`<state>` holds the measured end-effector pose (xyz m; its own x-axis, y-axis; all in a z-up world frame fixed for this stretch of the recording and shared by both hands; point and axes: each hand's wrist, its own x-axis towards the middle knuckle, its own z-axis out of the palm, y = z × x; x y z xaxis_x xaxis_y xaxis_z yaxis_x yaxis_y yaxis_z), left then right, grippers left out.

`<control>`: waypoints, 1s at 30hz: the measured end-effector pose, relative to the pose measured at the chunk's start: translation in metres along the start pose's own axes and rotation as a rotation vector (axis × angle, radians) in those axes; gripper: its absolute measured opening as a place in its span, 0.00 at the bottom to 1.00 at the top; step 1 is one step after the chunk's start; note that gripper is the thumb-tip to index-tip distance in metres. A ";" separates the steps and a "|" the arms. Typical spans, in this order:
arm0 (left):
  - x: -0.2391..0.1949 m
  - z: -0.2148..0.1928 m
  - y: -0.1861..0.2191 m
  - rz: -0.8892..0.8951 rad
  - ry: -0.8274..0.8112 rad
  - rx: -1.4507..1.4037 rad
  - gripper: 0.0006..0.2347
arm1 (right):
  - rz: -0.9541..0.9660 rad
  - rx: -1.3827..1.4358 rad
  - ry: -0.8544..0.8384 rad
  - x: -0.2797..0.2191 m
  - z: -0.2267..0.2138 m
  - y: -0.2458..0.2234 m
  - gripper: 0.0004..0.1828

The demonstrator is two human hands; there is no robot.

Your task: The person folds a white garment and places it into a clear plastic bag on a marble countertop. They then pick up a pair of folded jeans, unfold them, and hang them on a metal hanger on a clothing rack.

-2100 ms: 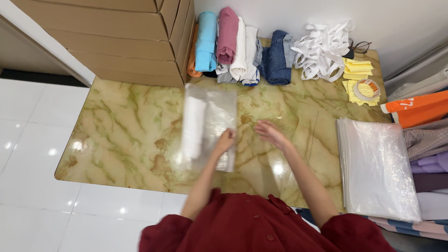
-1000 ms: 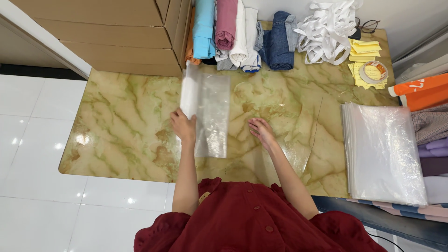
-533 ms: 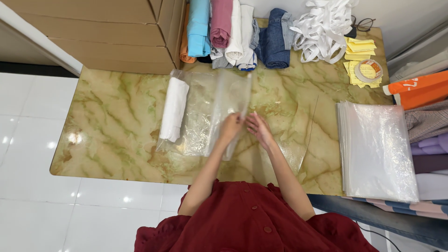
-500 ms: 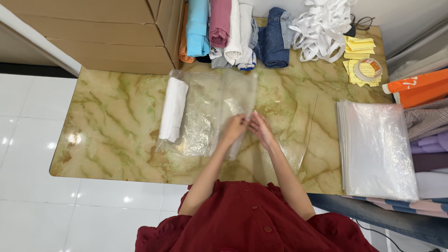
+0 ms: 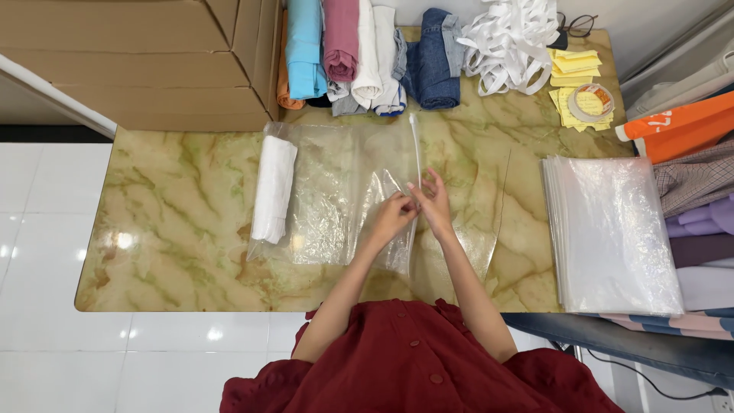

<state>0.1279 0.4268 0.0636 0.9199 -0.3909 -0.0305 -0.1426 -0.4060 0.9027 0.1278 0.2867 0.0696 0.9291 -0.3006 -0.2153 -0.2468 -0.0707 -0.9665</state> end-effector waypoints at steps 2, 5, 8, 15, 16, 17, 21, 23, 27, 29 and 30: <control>0.012 0.017 -0.022 0.029 -0.014 -0.038 0.03 | -0.021 0.021 0.018 0.008 0.000 0.006 0.32; 0.023 0.031 -0.035 0.063 -0.004 -0.152 0.04 | -0.064 0.041 0.015 0.011 -0.006 0.009 0.16; 0.046 0.016 -0.030 0.045 0.056 -0.270 0.13 | -0.075 0.032 -0.035 0.017 -0.017 0.015 0.12; 0.099 -0.062 0.059 0.315 0.085 -0.103 0.27 | -0.133 -0.086 -0.087 0.041 -0.041 0.048 0.13; 0.111 -0.061 0.047 0.319 0.087 -0.102 0.27 | -0.137 -0.085 -0.087 0.047 -0.044 0.058 0.13; 0.124 -0.060 0.035 0.341 0.079 -0.028 0.15 | -0.112 -0.098 -0.090 0.054 -0.046 0.068 0.13; 0.148 -0.039 0.002 0.209 0.187 -0.139 0.06 | -0.131 -0.051 -0.141 0.029 -0.040 -0.002 0.22; 0.142 -0.034 0.004 0.172 0.185 -0.243 0.06 | -0.223 -0.028 -0.161 0.023 -0.025 -0.055 0.23; 0.126 -0.031 0.008 0.118 0.206 -0.308 0.02 | -0.414 -0.123 -0.106 0.064 -0.004 -0.051 0.12; 0.120 -0.037 0.010 0.124 0.246 -0.300 0.03 | -0.449 -0.215 -0.080 0.075 0.004 -0.044 0.08; 0.116 -0.038 0.010 0.131 0.280 -0.296 0.03 | -0.482 -0.310 -0.050 0.080 0.007 -0.039 0.07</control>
<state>0.2468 0.4091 0.0859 0.9706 -0.1669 0.1733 -0.1911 -0.0969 0.9768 0.2134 0.2722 0.0895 0.9667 -0.1209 0.2256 0.1453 -0.4665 -0.8725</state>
